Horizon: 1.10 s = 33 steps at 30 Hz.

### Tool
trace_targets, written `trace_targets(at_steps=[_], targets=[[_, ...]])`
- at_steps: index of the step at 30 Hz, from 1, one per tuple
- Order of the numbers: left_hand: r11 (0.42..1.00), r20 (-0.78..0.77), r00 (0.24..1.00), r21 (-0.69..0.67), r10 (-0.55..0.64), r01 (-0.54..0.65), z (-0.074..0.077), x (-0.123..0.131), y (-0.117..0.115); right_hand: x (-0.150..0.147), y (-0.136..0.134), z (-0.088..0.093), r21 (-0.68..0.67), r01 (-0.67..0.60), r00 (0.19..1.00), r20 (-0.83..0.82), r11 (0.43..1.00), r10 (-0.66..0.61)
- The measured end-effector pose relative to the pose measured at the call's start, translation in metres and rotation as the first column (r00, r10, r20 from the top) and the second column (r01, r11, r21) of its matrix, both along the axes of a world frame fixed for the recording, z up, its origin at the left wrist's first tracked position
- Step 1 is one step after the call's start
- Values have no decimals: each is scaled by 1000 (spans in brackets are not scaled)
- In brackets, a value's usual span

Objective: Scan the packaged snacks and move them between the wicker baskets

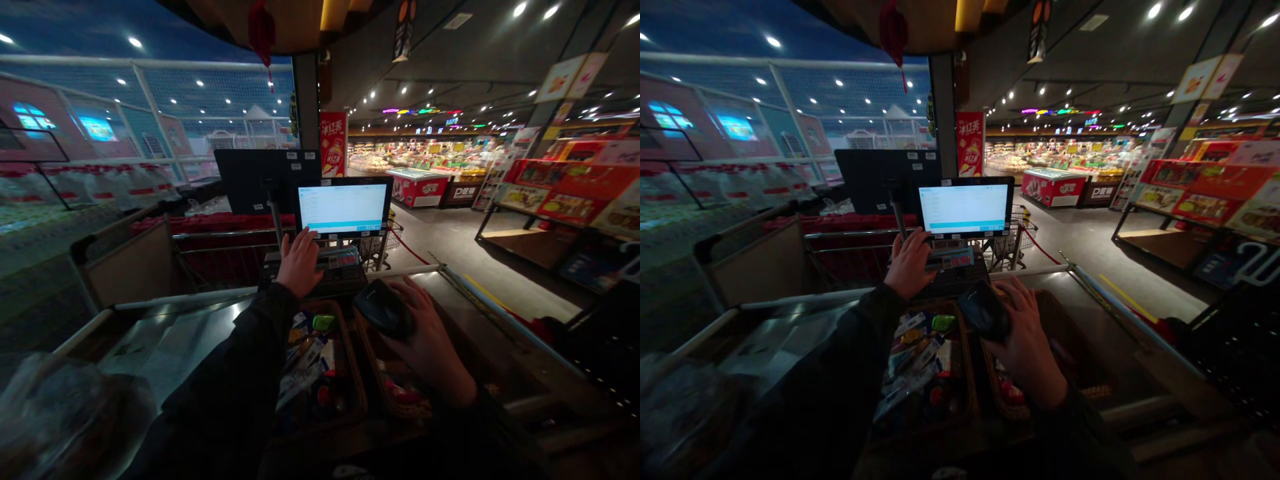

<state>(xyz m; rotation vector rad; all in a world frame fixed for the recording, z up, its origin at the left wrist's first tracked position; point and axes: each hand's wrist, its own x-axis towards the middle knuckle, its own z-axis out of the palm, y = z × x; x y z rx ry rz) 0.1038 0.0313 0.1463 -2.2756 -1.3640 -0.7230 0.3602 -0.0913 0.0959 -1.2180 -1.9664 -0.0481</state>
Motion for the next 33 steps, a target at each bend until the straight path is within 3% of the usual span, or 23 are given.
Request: trace_targets(at_steps=[7,17,27,33], targets=[[997,-22,1000,-81,-21,19,-13,-14,-8,-3,0,-2,2,14,1000,4,1000,-14],[965,-80,996,-263,-40,18,-51,-39,-28,-11,1,-14,-60,-12,1000,25,998,14],[821,-163,980,-570,-113,0,-89,-56,-80,-13,3,-29,-145,-54,998,14,988,57],[741,-219,960,-671,-174,-19,-128,-61,-110,-15,1,-35,-249,-130,990,27,960,141]])
